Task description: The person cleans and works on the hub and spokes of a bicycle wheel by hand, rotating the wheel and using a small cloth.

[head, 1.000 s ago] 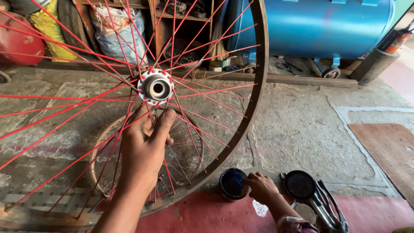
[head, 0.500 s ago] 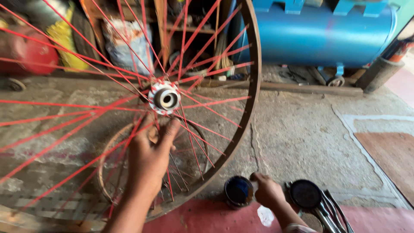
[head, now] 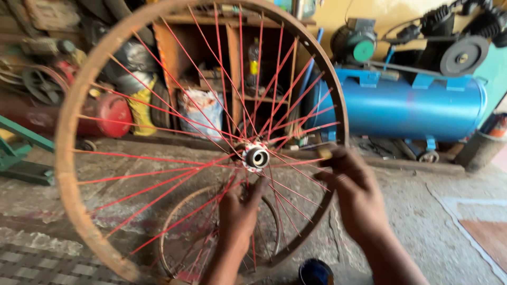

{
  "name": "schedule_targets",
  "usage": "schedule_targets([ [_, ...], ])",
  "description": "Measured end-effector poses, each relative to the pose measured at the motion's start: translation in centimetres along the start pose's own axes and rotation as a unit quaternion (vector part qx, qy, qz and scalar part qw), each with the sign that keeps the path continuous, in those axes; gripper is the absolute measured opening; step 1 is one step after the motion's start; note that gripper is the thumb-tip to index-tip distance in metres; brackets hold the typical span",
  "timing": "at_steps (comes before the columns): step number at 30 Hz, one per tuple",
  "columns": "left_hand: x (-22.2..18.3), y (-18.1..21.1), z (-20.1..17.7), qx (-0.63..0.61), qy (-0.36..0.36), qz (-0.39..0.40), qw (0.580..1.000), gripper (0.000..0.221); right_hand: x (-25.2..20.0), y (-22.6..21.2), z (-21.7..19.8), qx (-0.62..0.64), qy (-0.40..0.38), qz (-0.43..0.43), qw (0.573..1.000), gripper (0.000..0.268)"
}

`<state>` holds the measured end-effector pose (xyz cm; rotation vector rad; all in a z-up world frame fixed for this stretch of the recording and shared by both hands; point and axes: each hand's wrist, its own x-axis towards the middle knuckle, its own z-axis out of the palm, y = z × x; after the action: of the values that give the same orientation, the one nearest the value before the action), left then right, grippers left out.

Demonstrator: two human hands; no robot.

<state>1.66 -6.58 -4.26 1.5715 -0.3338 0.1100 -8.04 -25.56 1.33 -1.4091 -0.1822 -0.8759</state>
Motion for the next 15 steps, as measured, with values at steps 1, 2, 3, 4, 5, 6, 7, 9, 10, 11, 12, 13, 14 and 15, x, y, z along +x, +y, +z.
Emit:
schedule_targets([
  [1,-0.2,0.4,0.1,-0.064,-0.013,0.014,0.998,0.040,-0.7,-1.3,1.8,-0.002,-0.013,0.051,0.999,0.034],
  [2,-0.4,0.9,0.1,-0.128,-0.027,0.028,0.991,0.050,-1.2,-2.1,3.4,-0.005,-0.026,0.103,0.994,0.037],
  [3,-0.6,1.4,0.1,-0.129,-0.027,0.034,0.991,0.050,-1.5,-2.6,4.9,-0.004,-0.027,0.096,0.995,0.037],
  [4,-0.8,2.0,0.0,-0.155,-0.032,0.023,0.987,0.047,-1.8,-2.8,6.1,-0.034,-0.077,0.049,0.995,0.035],
  [5,-1.0,2.6,0.0,-0.181,-0.039,0.010,0.983,0.044,-2.1,-2.9,7.1,-0.065,-0.124,0.003,0.990,0.034],
  [6,-1.1,3.1,-0.3,-0.182,-0.041,0.015,0.982,0.044,-2.3,-2.8,8.1,-0.066,-0.124,-0.002,0.990,0.034],
  [7,-1.5,3.5,-0.6,-0.175,-0.043,0.021,0.983,0.044,-2.6,-2.6,9.0,-0.084,-0.110,-0.002,0.990,0.038],
  [9,-1.7,4.2,-0.9,-0.168,-0.047,0.030,0.984,0.043,-2.8,-2.4,10.2,-0.102,-0.096,-0.006,0.990,0.043],
  [10,-1.7,4.4,-1.0,-0.181,-0.049,0.010,0.982,0.042,-2.8,-2.4,10.6,-0.140,-0.087,-0.041,0.985,0.045],
  [11,-1.8,4.5,-1.1,-0.194,-0.051,-0.012,0.980,0.042,-2.8,-2.4,11.0,-0.179,-0.078,-0.076,0.978,0.047],
  [12,-1.7,4.5,-1.1,-0.195,-0.053,-0.010,0.979,0.042,-2.8,-2.4,11.3,-0.180,-0.077,-0.078,0.978,0.047],
  [13,-1.7,4.5,-1.1,-0.218,-0.054,-0.003,0.975,0.045,-2.8,-2.5,11.5,-0.191,-0.075,-0.089,0.975,0.048],
  [14,-1.7,4.5,-1.1,-0.240,-0.055,0.005,0.969,0.050,-2.8,-2.6,11.7,-0.203,-0.074,-0.101,0.971,0.049],
  [15,-1.7,4.5,-1.2,-0.241,-0.054,0.005,0.969,0.050,-2.9,-2.7,12.0,-0.204,-0.075,-0.102,0.971,0.049],
])
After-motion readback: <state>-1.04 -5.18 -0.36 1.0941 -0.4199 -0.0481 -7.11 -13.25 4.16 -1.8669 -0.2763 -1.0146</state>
